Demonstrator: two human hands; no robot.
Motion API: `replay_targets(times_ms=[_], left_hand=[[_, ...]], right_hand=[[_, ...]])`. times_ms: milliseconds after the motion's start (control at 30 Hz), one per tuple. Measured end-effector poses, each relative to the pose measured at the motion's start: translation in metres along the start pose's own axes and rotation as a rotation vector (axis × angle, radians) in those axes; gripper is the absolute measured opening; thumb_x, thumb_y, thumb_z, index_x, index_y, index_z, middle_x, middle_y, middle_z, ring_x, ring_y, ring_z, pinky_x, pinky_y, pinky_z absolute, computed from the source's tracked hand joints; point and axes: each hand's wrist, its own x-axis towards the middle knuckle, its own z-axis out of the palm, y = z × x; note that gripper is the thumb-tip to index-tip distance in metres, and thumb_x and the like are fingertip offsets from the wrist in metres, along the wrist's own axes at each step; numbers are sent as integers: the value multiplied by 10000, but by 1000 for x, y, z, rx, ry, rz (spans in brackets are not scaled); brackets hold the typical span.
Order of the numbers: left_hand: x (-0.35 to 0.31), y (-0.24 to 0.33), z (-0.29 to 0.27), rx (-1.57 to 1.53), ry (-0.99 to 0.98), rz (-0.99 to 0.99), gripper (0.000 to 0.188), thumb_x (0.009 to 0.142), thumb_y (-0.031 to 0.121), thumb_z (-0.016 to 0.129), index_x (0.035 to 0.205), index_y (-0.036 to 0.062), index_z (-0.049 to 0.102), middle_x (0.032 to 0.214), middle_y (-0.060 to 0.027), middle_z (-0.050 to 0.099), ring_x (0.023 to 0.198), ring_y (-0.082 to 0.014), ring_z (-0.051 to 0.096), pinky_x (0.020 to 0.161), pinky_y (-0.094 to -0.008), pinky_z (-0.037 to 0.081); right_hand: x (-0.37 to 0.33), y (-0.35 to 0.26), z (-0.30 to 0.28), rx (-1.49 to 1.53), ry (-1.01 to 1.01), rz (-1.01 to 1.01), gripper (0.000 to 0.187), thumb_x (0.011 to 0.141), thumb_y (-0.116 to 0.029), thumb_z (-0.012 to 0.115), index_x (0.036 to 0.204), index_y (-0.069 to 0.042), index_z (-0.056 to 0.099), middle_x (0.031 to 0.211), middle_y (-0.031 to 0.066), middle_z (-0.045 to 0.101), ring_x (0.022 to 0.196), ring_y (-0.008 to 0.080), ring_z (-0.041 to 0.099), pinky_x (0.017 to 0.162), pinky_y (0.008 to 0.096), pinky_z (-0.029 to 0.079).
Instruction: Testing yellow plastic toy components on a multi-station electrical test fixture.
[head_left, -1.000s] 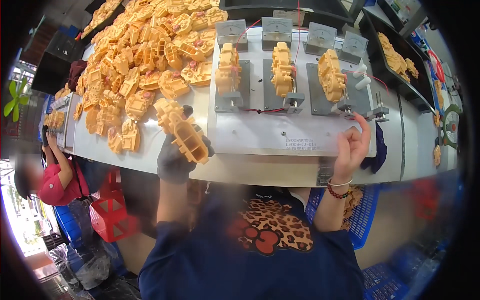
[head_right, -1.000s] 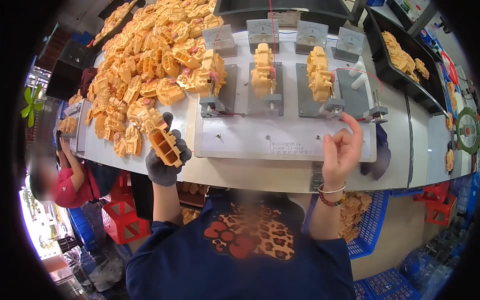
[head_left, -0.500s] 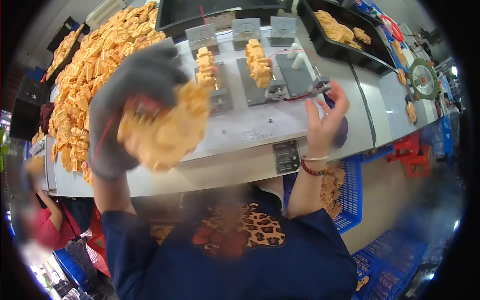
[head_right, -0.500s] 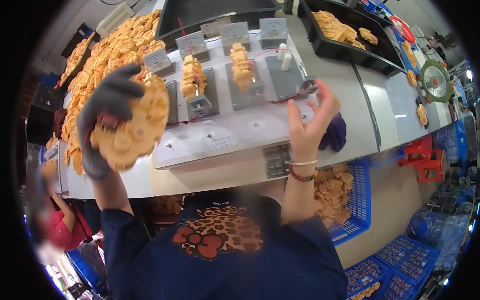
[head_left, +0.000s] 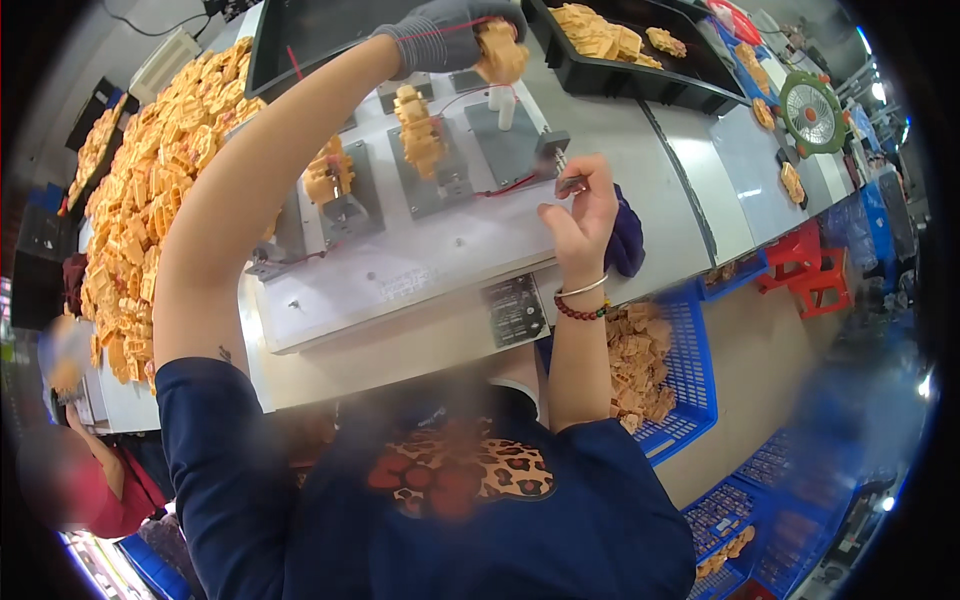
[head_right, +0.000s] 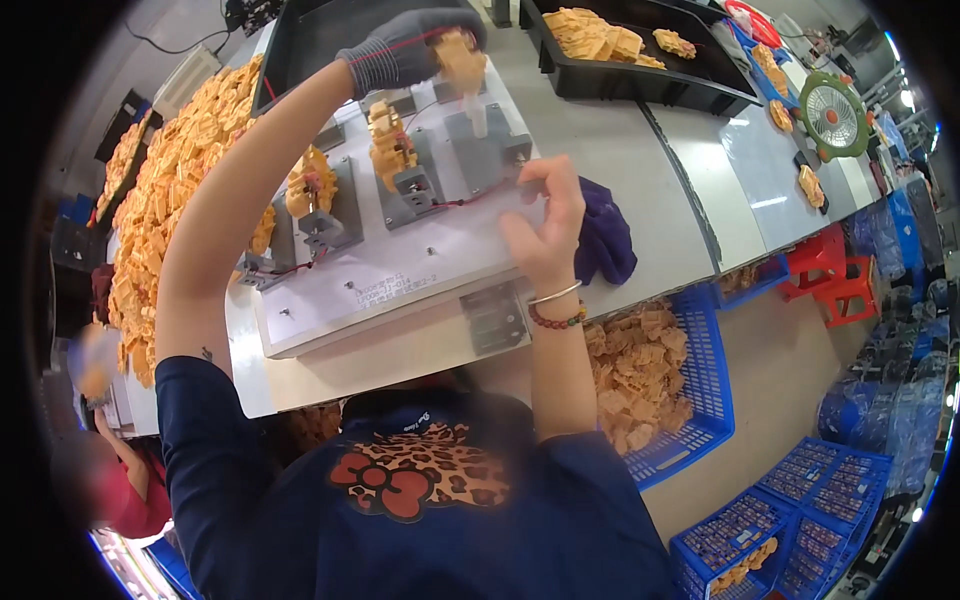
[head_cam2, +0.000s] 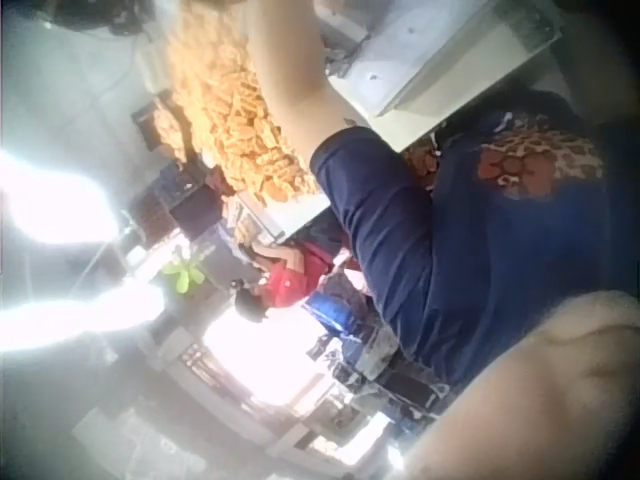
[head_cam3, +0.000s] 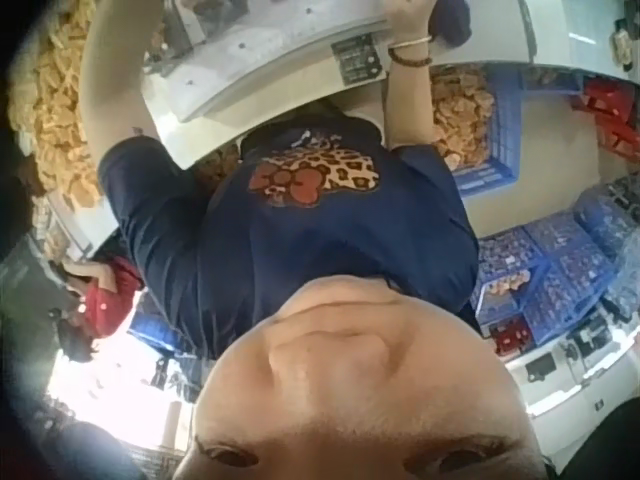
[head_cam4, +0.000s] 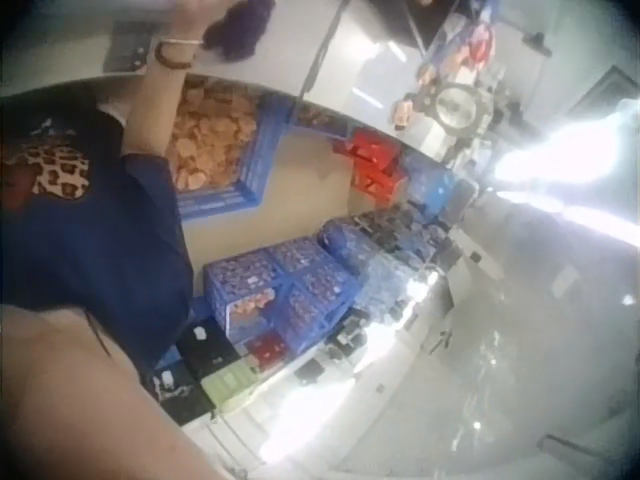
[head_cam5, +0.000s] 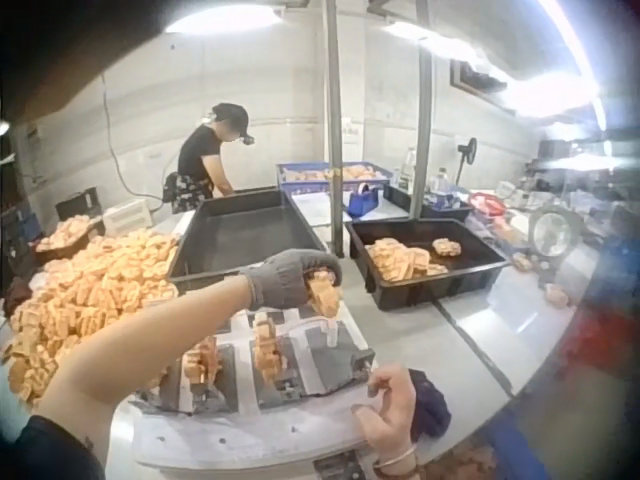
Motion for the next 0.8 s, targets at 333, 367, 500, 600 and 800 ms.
replay_targets(times_ms=[333, 367, 500, 600, 800], left_hand=[[-4, 13, 47, 313, -457, -5, 513, 691, 74, 659, 1173, 195, 532, 1106, -94, 581, 1109, -302, 510, 933, -418, 417], [-5, 17, 45, 428, -333, 80, 525, 686, 67, 656, 1182, 188, 531, 1099, -88, 582, 1108, -296, 512, 933, -411, 420], [-21, 44, 25, 637, 82, 144, 527, 690, 48, 630, 1196, 155, 526, 1079, -81, 583, 1089, -279, 521, 908, -394, 430], [-65, 79, -7, 509, 188, 119, 568, 732, 73, 613, 1261, 153, 424, 1188, -99, 523, 1084, -279, 526, 932, -401, 409], [-181, 154, -23, 239, 221, -170, 284, 684, 57, 667, 965, 83, 630, 960, -100, 622, 888, -288, 588, 785, -394, 450]], right_hand=[[2, -3, 1, 31, -21, -4, 346, 586, 16, 553, 920, -34, 480, 781, 35, 438, 708, 146, 421, 657, 254, 363], [1, -4, 3, 54, -9, 35, 398, 614, 25, 575, 991, -37, 466, 770, 28, 442, 712, 134, 425, 672, 247, 363], [-4, -6, 10, 170, 148, 258, 530, 699, 21, 608, 1157, -50, 352, 753, 14, 453, 717, 103, 422, 694, 235, 351], [-7, -4, 8, 144, 115, 276, 575, 753, 7, 610, 1198, -60, 253, 735, 8, 451, 710, 88, 416, 698, 228, 338], [-8, 1, 8, 83, 110, 190, 496, 784, 57, 570, 1156, -87, 276, 717, 5, 418, 654, 58, 371, 576, 181, 311]])
